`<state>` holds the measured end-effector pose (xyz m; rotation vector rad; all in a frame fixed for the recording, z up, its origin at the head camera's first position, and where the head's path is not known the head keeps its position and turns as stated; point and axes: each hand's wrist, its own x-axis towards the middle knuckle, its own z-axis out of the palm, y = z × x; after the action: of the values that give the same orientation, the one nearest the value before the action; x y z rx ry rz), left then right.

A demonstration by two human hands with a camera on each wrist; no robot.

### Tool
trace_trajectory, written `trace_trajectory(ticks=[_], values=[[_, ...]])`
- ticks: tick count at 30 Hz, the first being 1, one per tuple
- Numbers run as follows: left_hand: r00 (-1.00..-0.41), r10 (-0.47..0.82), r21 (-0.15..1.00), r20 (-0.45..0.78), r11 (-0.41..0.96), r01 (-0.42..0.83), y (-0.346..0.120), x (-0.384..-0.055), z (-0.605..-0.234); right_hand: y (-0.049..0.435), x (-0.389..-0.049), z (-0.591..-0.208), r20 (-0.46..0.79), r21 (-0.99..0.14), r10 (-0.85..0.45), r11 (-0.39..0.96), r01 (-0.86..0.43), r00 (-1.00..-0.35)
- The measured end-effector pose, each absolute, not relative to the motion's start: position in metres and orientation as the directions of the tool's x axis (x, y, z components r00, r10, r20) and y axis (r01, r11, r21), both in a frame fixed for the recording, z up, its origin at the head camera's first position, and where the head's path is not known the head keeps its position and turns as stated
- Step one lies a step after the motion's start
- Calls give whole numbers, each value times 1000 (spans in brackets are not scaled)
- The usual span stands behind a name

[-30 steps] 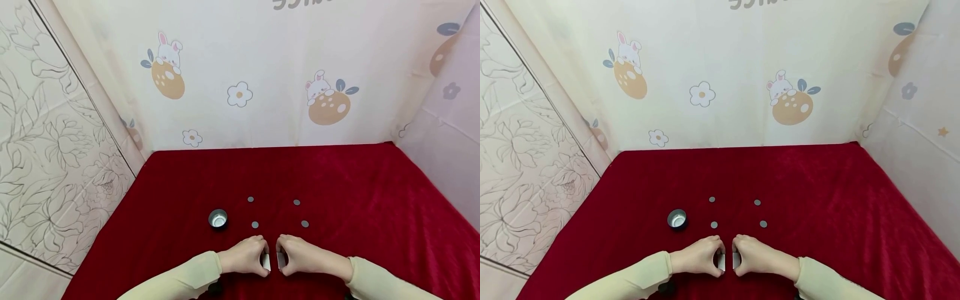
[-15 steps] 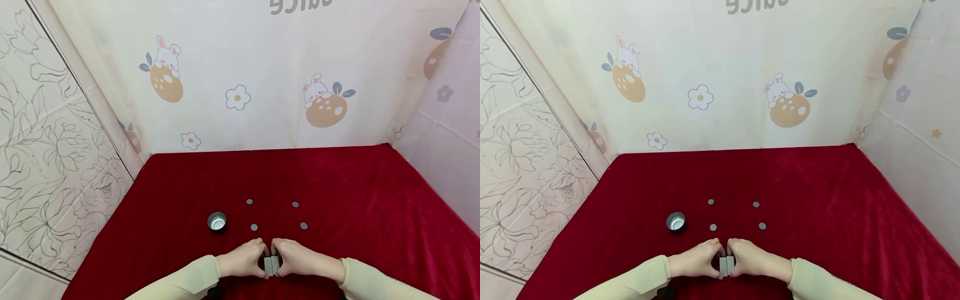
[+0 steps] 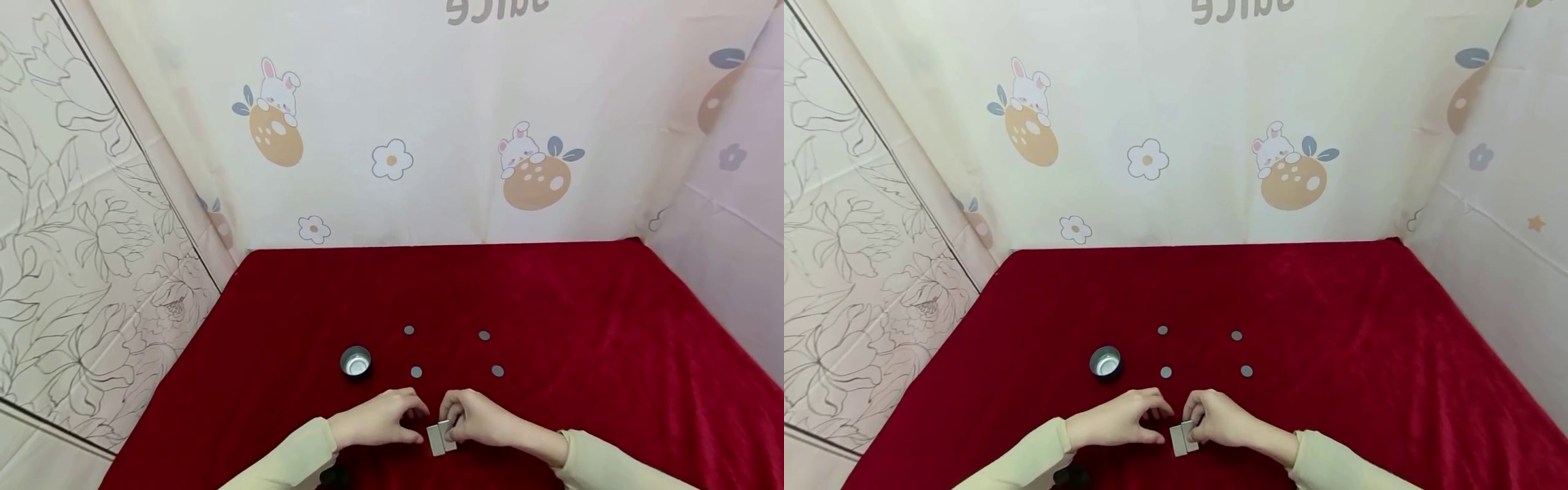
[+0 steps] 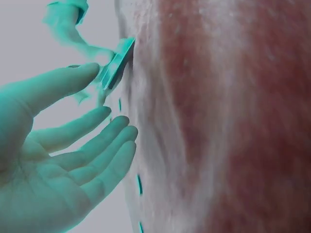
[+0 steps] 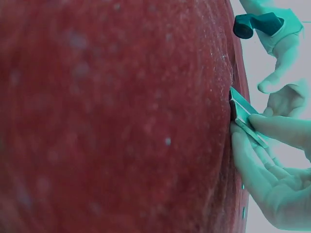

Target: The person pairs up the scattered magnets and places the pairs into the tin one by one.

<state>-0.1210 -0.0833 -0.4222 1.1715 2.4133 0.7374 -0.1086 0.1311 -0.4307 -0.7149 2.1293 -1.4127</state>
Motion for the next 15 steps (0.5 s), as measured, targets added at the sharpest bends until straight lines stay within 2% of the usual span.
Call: trace_trajectory(ticks=[4,9,15], values=[[-638,769,580,-47,541,609,-93,-123,-419,131,-111,-430,-113,-961,-658,262,-86,-745],[-701,713,553,9,581,597,-107,-127,-416,130,-115,-422,-137,-967,-618,252,-30,-774],[-771,613,577,175,571,585,-125,-131,-413,127,-120,-412,-169,-973,-539,224,53,-825]])
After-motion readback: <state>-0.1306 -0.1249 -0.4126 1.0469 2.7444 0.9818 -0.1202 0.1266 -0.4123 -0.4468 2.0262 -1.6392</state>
